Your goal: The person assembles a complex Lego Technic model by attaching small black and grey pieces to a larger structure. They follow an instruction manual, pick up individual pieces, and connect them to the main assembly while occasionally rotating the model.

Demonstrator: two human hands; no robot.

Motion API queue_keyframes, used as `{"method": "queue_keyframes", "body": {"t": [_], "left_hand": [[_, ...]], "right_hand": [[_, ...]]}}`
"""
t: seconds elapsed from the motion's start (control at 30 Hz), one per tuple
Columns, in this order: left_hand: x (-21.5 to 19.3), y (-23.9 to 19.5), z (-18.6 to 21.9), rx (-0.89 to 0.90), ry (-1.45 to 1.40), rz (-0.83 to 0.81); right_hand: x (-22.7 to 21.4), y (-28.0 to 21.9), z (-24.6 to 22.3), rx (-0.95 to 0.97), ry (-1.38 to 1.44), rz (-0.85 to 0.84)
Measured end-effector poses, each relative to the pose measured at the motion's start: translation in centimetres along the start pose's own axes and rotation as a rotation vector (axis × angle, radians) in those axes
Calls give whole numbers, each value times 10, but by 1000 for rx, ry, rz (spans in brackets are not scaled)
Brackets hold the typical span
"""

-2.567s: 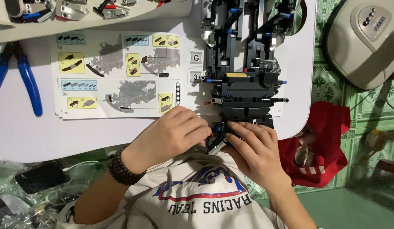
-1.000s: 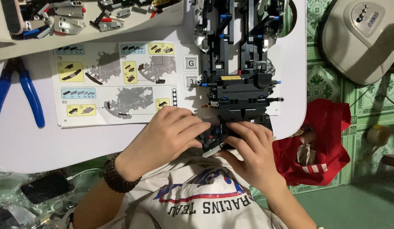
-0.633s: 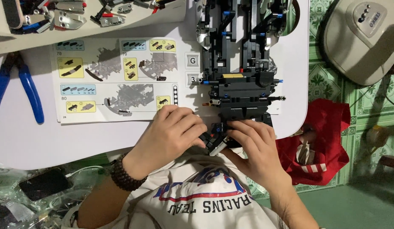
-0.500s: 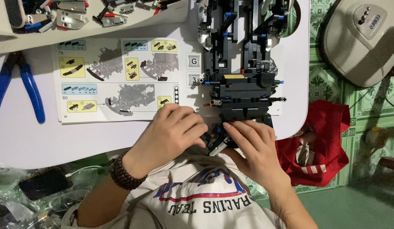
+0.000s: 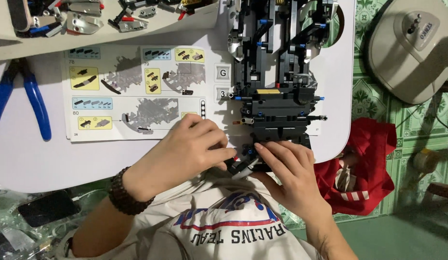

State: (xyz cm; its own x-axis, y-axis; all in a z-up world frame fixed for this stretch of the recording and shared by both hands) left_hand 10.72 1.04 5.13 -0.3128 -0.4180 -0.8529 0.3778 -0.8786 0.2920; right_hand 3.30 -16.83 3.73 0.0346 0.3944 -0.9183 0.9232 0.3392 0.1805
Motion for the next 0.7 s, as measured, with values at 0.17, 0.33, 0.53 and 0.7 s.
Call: {"method": "queue_keyframes", "body": {"t": [0.17,0.33,0.53,0.7], "left_hand": [[7,1,-4,-30,-86,-21],[15,6,-10,-93,-98,-48],[14,4,-9,-118,-60,2],[10,3,-2,-93,133,28]], "right_hand": [[-2,4,-7,-21,-15,3],[1,4,-9,-49,-59,51],[-2,4,-12,-87,-4,135],[-1,5,-10,-76,-10,141]]}}
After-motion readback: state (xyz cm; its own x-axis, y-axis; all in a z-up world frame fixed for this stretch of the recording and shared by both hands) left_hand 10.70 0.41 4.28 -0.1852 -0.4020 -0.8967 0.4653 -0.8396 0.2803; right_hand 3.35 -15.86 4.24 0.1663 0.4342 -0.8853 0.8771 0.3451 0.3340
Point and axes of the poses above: each hand's wrist, its own y-axis towards the middle knuckle, its own x-axis out of the palm, z = x × y, the point moved 5 cm from there along y, towards the middle knuckle, and after that the axes turned 4 degrees about x, right-handed, at the moved point
